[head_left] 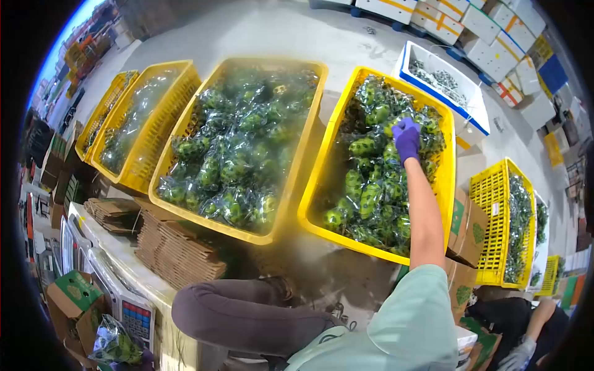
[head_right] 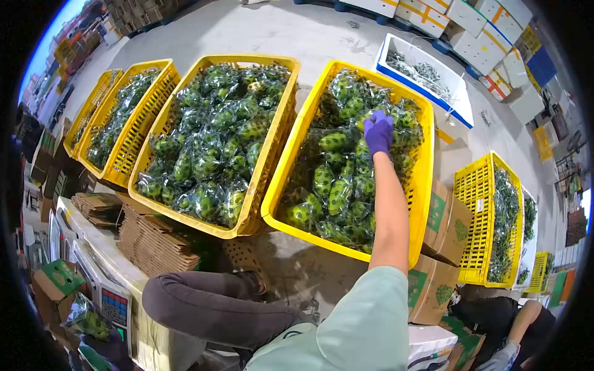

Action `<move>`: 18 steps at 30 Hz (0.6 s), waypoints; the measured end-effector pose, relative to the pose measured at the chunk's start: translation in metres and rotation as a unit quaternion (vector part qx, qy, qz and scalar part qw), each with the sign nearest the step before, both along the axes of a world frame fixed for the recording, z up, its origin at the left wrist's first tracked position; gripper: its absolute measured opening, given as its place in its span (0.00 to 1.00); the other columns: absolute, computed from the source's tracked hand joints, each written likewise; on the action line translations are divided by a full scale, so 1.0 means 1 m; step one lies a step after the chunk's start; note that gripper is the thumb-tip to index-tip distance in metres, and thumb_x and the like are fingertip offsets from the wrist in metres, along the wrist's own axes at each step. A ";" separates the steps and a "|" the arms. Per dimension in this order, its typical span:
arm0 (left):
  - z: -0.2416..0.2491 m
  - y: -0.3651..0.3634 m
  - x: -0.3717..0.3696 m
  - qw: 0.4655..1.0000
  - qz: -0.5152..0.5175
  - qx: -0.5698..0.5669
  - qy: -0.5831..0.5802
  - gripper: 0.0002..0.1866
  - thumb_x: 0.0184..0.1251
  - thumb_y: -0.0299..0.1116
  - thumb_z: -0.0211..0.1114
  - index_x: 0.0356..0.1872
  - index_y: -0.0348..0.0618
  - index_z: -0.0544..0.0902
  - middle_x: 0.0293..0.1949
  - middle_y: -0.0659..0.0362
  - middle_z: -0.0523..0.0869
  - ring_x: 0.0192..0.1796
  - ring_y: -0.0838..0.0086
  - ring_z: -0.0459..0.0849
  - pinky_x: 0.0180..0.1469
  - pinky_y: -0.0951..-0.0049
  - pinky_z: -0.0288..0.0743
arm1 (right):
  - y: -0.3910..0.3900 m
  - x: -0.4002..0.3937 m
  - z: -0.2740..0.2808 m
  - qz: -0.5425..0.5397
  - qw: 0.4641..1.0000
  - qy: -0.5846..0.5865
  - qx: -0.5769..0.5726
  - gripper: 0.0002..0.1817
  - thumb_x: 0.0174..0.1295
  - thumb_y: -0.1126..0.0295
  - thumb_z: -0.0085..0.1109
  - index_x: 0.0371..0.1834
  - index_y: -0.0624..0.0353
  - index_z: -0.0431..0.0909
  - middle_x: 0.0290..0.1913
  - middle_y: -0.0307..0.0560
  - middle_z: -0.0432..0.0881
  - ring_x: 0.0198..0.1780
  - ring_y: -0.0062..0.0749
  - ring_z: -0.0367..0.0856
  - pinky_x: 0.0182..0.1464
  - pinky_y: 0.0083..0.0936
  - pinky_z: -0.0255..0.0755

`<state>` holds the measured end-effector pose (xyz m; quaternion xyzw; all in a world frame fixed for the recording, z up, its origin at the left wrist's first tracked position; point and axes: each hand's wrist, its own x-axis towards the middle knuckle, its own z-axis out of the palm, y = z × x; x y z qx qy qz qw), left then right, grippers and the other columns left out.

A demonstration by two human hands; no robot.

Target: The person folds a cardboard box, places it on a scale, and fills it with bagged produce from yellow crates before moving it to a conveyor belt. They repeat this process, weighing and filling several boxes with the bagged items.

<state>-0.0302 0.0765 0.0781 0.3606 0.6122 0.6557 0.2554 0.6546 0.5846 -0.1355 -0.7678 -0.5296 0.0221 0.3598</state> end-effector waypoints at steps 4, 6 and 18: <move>0.001 0.011 0.008 1.000 -0.014 -0.005 0.001 0.45 0.62 0.61 0.60 0.71 0.39 0.61 0.71 0.42 0.62 0.71 0.46 0.63 0.71 0.48 0.59 | -0.069 -0.073 0.017 0.126 0.988 -0.054 0.069 0.07 0.52 0.72 0.63 0.31 0.61 0.75 0.34 0.57 0.74 0.37 0.53 0.74 0.42 0.42 0.69; -0.004 0.011 0.004 1.000 -0.011 0.006 0.011 0.44 0.62 0.60 0.60 0.70 0.37 0.63 0.70 0.42 0.63 0.69 0.47 0.65 0.69 0.48 0.62 | -0.106 -0.116 0.028 0.196 0.969 -0.144 0.052 0.07 0.57 0.68 0.58 0.32 0.60 0.75 0.33 0.55 0.75 0.37 0.52 0.75 0.41 0.44 0.70; 0.027 0.025 0.059 0.996 0.041 0.060 -0.055 0.41 0.58 0.62 0.63 0.68 0.49 0.68 0.72 0.49 0.63 0.71 0.49 0.62 0.72 0.48 0.59 | -0.087 -0.069 0.049 0.094 0.981 0.012 0.166 0.23 0.55 0.62 0.66 0.51 0.65 0.77 0.52 0.57 0.79 0.52 0.48 0.78 0.56 0.37 0.72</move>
